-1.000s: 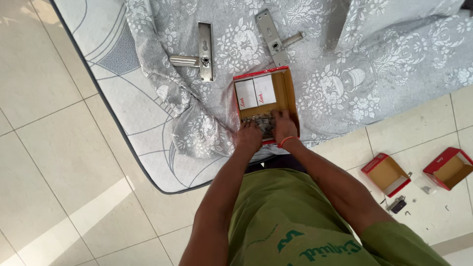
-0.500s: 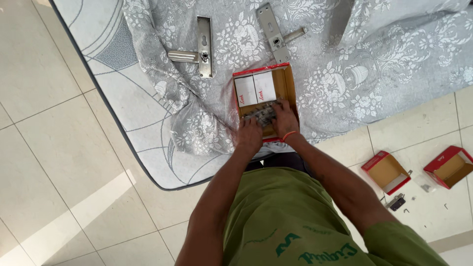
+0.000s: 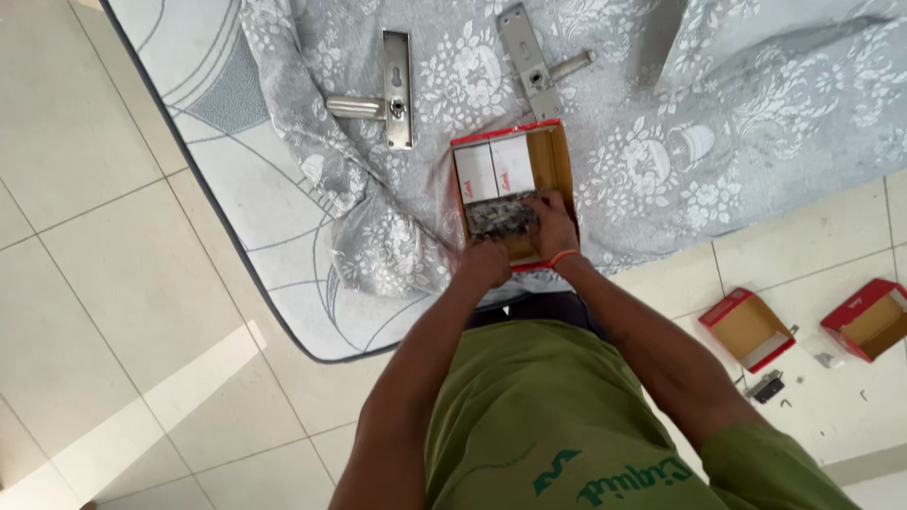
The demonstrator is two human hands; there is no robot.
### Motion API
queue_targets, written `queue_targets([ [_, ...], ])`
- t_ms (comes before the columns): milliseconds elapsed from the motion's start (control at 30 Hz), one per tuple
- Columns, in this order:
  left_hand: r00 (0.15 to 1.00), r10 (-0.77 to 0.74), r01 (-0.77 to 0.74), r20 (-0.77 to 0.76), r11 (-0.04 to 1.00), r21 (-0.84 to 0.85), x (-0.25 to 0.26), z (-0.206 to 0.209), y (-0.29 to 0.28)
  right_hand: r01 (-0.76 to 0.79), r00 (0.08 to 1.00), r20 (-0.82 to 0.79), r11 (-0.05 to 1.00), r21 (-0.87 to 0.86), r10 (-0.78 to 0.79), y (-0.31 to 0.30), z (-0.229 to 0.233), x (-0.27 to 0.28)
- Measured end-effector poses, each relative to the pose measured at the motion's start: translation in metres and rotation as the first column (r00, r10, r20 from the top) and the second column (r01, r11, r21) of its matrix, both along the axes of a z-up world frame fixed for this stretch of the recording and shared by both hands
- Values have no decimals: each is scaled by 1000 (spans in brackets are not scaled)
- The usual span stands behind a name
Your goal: The person picks up a remote and a cable from the floor, then places door handles, a lock mechanism, and a packet of screws into a cardboard box on a bed.
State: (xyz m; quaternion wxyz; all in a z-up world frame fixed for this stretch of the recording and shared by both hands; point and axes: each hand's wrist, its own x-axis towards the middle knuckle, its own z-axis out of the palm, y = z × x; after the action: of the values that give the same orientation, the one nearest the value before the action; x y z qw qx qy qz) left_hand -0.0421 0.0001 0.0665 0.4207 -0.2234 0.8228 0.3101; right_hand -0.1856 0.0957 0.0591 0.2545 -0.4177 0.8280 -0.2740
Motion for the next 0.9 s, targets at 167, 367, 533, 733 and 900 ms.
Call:
queue_targets([
  [167, 1000, -6, 6, -25, 1000, 4, -2, 33, -4, 8, 995, 100, 1000, 14, -9, 4, 4, -6],
  [367, 916, 227, -261, -332, 963, -60, 3, 63, -17, 74, 997, -10, 996, -52, -75, 12, -30, 17],
  [533, 922, 89, -165, -378, 971, -173, 10, 43, -16, -19, 999, 38, 998, 65, 16, 17, -9, 5],
  [733, 975, -180, 112, -131, 906, -409, -6, 29, 4, -303, 942, -71, 922, 240, 328, 12, 20, 25],
  [900, 995, -49, 30, -84, 978, -207, -5, 50, -9, -523, 799, -74, 750, 405, 596, 1, 13, 26],
])
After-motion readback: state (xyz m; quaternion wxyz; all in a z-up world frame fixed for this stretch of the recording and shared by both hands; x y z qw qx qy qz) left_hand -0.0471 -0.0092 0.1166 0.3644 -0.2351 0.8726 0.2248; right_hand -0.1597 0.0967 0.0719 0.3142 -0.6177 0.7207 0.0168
